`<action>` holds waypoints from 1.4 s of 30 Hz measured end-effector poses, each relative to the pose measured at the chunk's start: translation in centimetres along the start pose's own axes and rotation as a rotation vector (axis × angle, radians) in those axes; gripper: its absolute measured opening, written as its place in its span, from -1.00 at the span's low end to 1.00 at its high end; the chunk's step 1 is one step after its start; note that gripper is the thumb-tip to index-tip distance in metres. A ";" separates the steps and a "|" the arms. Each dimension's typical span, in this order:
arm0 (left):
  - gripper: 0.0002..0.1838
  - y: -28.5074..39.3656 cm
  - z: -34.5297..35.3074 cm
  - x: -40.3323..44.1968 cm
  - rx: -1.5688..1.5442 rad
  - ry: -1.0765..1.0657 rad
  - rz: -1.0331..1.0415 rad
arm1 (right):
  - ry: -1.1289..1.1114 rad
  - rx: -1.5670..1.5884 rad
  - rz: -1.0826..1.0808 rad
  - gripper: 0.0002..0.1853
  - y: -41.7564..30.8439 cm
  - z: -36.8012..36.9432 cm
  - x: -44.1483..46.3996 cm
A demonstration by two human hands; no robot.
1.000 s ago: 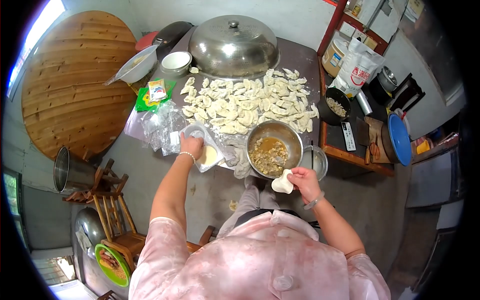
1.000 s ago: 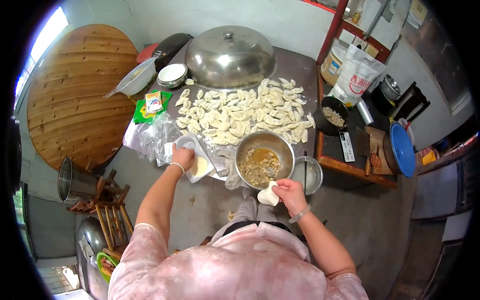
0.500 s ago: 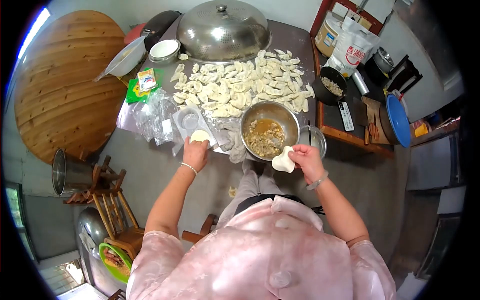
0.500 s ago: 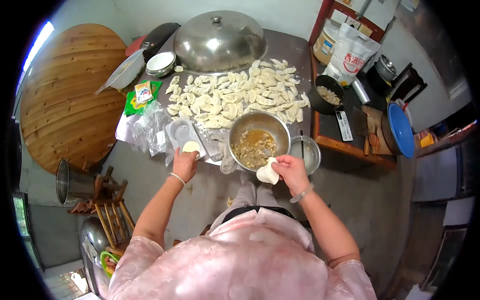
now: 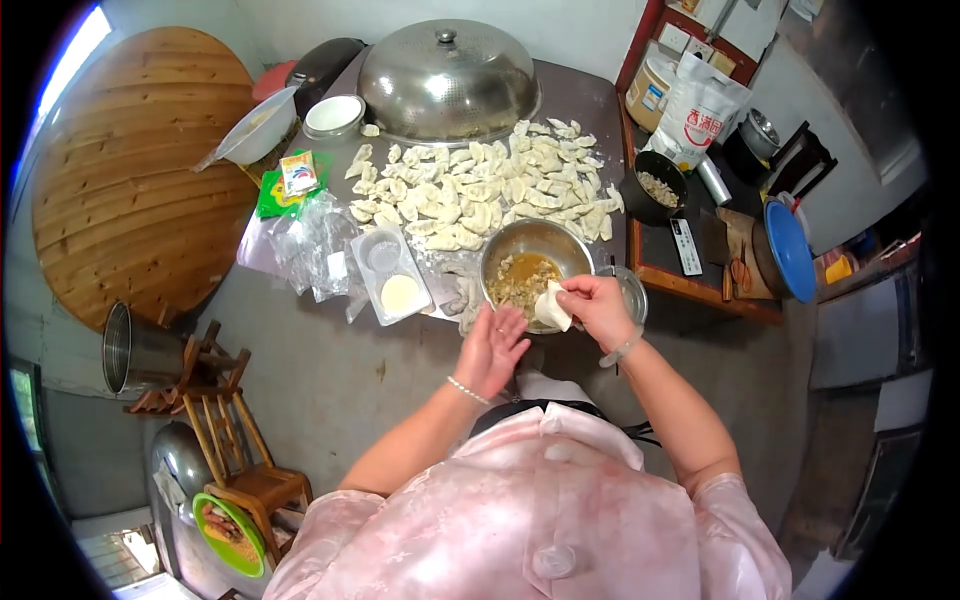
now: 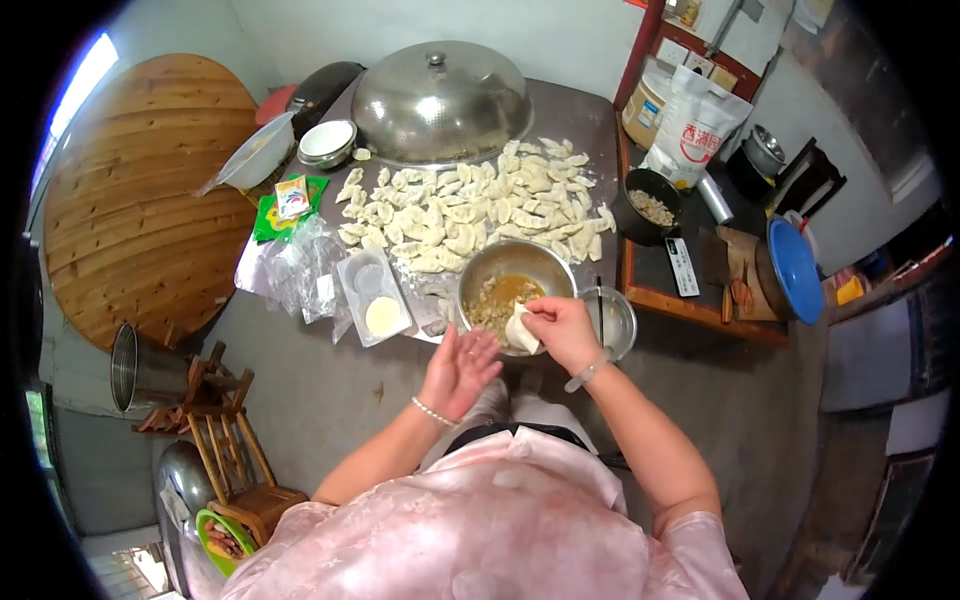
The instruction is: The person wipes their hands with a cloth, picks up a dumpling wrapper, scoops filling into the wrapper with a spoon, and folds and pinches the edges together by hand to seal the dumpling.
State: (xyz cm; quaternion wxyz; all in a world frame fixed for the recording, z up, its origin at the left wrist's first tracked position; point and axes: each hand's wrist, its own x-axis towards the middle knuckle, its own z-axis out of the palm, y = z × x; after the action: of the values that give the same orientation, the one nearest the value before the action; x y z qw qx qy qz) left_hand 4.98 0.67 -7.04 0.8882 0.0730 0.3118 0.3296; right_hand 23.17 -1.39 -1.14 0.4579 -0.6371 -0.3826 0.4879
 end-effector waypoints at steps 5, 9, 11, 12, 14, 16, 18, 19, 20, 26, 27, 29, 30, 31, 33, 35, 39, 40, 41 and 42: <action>-0.17 -0.5 3.0 -0.1 -0.174 0.009 0.002 | 0.064 -0.626 -0.625 -0.90 -1.9 1.8 -0.3; -0.34 0.3 4.4 -1.0 -0.375 -0.093 0.072 | -0.134 -0.902 -0.912 -0.85 -2.9 3.7 -3.8; -0.35 0.5 3.8 -0.7 -0.430 -0.196 0.062 | -0.039 -0.804 -0.858 -0.83 -2.6 3.1 -3.8; -0.36 0.6 3.4 -0.5 -0.458 -0.249 0.057 | 0.039 -0.787 -0.796 -0.82 -2.2 1.9 -3.5; -0.38 0.4 2.6 -0.5 -0.479 -0.238 0.030 | 0.128 -0.621 -0.602 -0.86 -1.9 -0.9 -2.7; -0.36 0.2 2.0 -0.3 -0.446 -0.221 0.016 | 0.169 -0.522 -0.403 -0.87 -0.3 -3.6 -2.0; -0.45 -0.1 1.4 0.0 -0.427 -0.209 0.037 | 0.132 -0.520 -0.371 -0.87 0.2 -4.2 -2.7; -0.46 -0.3 1.1 0.3 -0.396 -0.217 0.058 | 0.116 -0.517 -0.356 -0.87 0.3 -4.4 -3.0; -0.48 -0.5 0.9 0.6 -0.364 -0.228 0.079 | 0.102 -0.556 -0.377 -0.87 0.3 -4.5 -3.1; -0.53 -0.4 -2.0 1.7 -0.437 -0.164 0.010 | 0.164 -0.767 -0.288 -0.86 3.7 -8.2 -1.1; -0.54 -0.2 -2.4 1.3 -0.355 -0.115 0.008 | 0.165 -0.851 -0.336 -0.82 4.8 -8.7 -0.6; -0.55 -0.3 -3.0 0.9 -0.338 -0.101 0.019 | 0.103 -0.954 -0.314 -0.78 6.2 -7.8 0.3; -0.55 -0.3 -3.1 0.8 -0.329 -0.093 0.026 | 0.071 -1.004 -0.303 -0.76 6.3 -6.8 0.6; -0.55 -0.3 -3.2 0.8 -0.332 -0.098 0.030 | 0.065 -1.077 -0.156 -0.70 4.7 -5.1 0.3; -0.55 -0.3 -3.5 0.8 -0.343 -0.105 0.039 | -0.044 -1.173 -0.054 -0.69 5.0 -3.3 1.1; -0.55 -0.2 -3.6 0.8 -0.325 -0.098 0.050 | -0.132 -1.221 -0.019 -0.74 5.6 -2.6 1.5; -0.53 0.3 -4.5 1.0 -0.338 -0.117 0.043 | -0.085 -1.218 0.004 -0.82 7.9 -2.9 2.5; -0.53 0.3 -4.7 1.0 -0.344 -0.118 0.040 | -0.074 -1.234 0.009 -0.82 7.4 -3.2 2.5; -0.53 0.3 -4.7 1.0 -0.349 -0.119 0.037 | -0.062 -1.251 0.014 -0.82 6.8 -3.5 2.5; -0.53 0.3 -4.7 1.1 -0.355 -0.122 0.034 | -0.050 -1.291 -0.022 -0.83 6.1 -3.8 2.5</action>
State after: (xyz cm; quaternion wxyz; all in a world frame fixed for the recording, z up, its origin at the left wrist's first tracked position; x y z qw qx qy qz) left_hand 2.60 1.28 -11.25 0.8987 -0.0597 0.1931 0.3893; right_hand 27.70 -1.62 -7.29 -0.0215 -0.7687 -0.6163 0.1696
